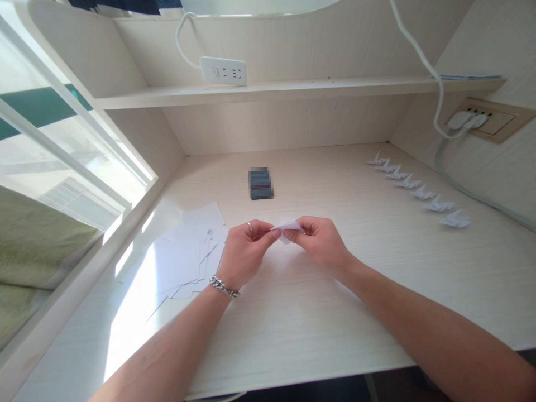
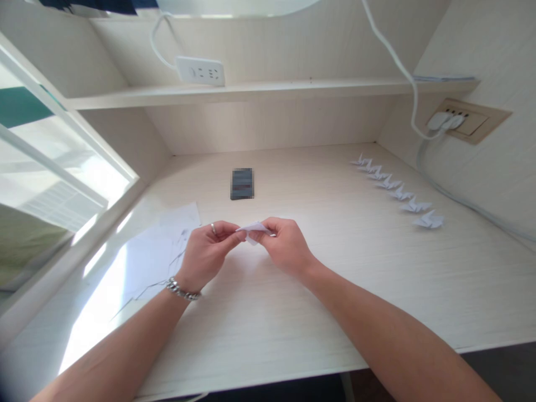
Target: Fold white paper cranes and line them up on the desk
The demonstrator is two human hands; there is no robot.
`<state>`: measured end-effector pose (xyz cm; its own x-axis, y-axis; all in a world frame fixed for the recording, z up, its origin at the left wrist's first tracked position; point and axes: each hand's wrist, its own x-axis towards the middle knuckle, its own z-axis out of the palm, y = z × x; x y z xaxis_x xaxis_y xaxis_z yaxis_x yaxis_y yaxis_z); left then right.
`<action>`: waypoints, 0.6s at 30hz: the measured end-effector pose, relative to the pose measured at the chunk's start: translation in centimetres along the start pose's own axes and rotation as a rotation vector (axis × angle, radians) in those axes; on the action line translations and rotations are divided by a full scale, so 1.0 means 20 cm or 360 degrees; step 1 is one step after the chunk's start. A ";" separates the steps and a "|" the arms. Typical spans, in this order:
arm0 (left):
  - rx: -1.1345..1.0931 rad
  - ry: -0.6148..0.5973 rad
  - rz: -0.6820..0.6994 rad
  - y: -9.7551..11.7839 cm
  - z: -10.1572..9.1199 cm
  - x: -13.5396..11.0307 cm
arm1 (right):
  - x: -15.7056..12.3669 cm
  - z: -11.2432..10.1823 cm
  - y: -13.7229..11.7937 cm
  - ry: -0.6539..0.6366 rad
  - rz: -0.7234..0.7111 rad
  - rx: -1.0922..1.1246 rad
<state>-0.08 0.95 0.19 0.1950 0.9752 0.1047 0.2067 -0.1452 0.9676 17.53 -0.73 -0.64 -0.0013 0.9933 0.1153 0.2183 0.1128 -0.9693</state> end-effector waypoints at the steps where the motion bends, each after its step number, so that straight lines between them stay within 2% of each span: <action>1: -0.0008 0.0000 0.0005 0.01 0.00 0.00 | 0.00 0.00 0.00 -0.0017 0.0020 0.0023; 10: -0.0108 -0.0154 -0.0010 0.01 -0.02 0.01 | 0.01 -0.01 -0.01 -0.0146 0.0135 0.0189; 14: -0.0157 -0.0131 0.0013 0.00 -0.02 0.01 | 0.00 -0.01 -0.01 -0.0187 0.0164 0.0186; 18: -0.0132 -0.0076 -0.0019 0.00 -0.02 0.02 | 0.01 -0.01 -0.01 -0.0142 0.0190 0.0271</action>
<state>-0.42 1.46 0.39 0.2390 0.9674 0.0838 0.1294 -0.1173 0.9846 17.69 -0.62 -0.43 -0.0732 0.9972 -0.0145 0.0544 -0.0105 -0.9985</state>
